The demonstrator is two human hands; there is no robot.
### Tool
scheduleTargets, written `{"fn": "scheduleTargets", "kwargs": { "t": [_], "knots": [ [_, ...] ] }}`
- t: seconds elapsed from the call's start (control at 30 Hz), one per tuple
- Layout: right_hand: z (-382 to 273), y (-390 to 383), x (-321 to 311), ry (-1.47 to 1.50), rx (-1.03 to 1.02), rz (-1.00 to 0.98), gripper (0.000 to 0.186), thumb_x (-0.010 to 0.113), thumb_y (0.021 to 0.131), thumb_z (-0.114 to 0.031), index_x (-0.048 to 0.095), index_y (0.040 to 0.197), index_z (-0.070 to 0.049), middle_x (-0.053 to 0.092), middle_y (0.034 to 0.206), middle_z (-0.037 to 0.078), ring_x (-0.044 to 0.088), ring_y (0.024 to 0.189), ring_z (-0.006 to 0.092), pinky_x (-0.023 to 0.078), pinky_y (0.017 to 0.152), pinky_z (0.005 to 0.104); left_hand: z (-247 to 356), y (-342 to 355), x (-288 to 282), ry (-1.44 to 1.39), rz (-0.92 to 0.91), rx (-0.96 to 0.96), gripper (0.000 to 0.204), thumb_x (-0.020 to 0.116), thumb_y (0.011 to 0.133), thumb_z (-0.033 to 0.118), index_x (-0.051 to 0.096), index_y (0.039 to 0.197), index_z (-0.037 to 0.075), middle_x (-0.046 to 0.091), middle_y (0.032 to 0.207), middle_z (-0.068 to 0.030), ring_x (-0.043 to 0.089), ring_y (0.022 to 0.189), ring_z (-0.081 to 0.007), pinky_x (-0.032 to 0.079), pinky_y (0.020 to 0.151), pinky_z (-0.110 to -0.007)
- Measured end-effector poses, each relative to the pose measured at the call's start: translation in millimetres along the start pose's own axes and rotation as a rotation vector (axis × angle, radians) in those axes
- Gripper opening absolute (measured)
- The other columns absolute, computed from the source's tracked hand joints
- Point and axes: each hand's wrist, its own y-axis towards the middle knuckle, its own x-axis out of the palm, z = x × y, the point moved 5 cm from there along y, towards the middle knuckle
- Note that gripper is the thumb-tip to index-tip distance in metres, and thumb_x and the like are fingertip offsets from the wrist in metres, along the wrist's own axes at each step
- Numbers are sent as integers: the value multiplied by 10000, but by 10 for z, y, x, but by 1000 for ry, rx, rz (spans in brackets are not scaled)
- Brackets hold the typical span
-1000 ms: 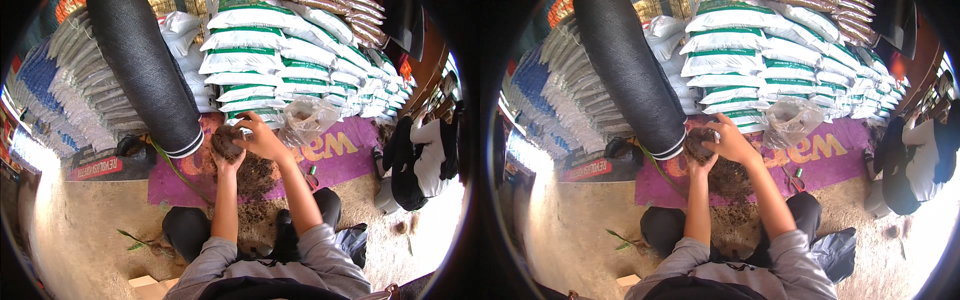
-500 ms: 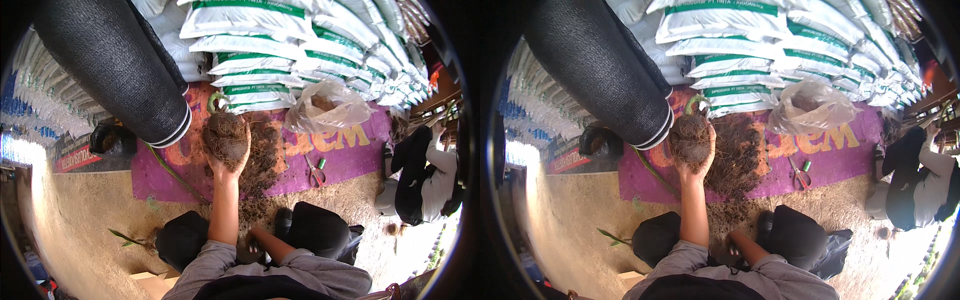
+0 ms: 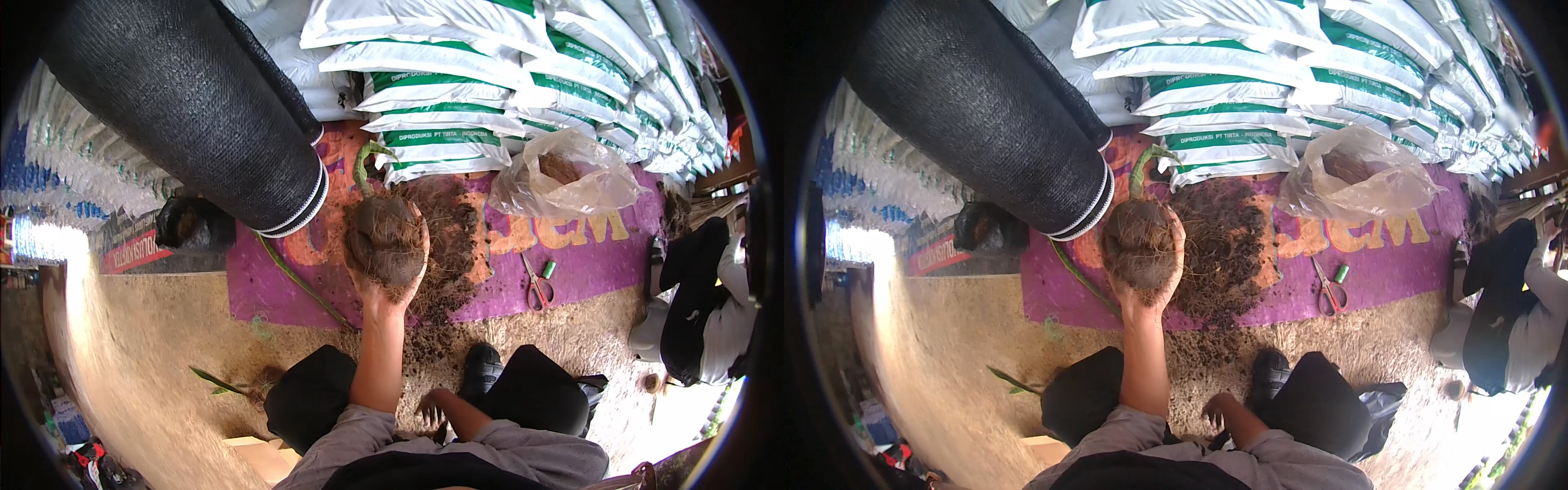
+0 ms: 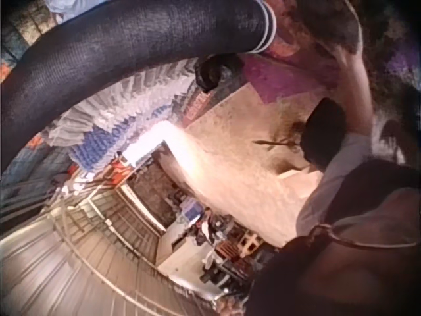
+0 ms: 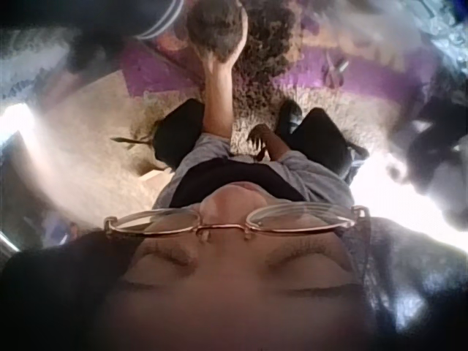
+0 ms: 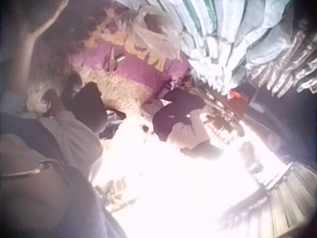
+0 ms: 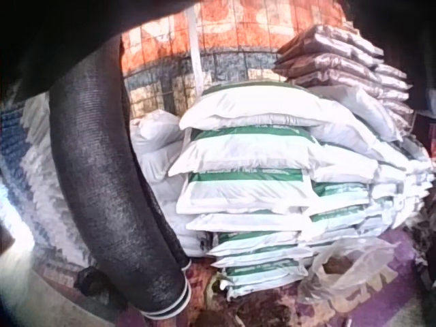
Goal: The person sits on the floor and uses their hands to loosen and shape the soil around the roots of a small plant. They repeatedly pick up the root ball, crumble the soil, and reposition the plant on a purple mat.
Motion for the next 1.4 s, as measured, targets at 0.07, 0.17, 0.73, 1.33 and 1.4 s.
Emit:
{"fn": "scheduleTargets", "kwargs": {
  "t": [0.07,0.17,0.73,1.33,1.4],
  "knots": [
    [-461,-586,-737,-381,-350,950,577,454,829,-520,604,1096,-31,612,1129,134,583,1025,308,442,886,437,-25,-25,23,11,-22,-24,452,525,843,460,553,1166,146,562,1164,-83,513,1107,-293,402,975,-448],
    [-782,-2089,-1271,378,-556,1808,375,556,773,-341,639,833,20,635,783,237,624,818,377,473,700,408,-89,-51,116,146,-136,-65,450,524,846,443,549,1162,125,563,1152,-92,530,1075,-293,430,934,-457],
    [-1580,-5300,1019,4,-2185,1945,278,406,926,-169,577,1026,26,588,1033,177,547,1015,281,381,909,342,-137,-260,493,547,-320,176,426,409,887,411,544,1064,48,585,1030,-83,582,933,-206,489,820,-343],
    [-1554,-3600,-318,1577,-2012,387,533,363,908,-436,490,1236,-35,534,1220,147,515,1098,301,406,961,419,-121,-41,-217,777,-49,256,297,548,833,292,611,1002,56,646,943,-60,629,839,-189,515,767,-340],
    [-1545,-3539,-404,1574,-1964,365,511,381,907,-416,505,1219,-31,555,1193,149,537,1061,306,420,943,421,-68,-115,-130,743,-81,229,303,547,834,295,608,1006,53,644,948,-64,628,845,-189,513,771,-337]
  ]
}}
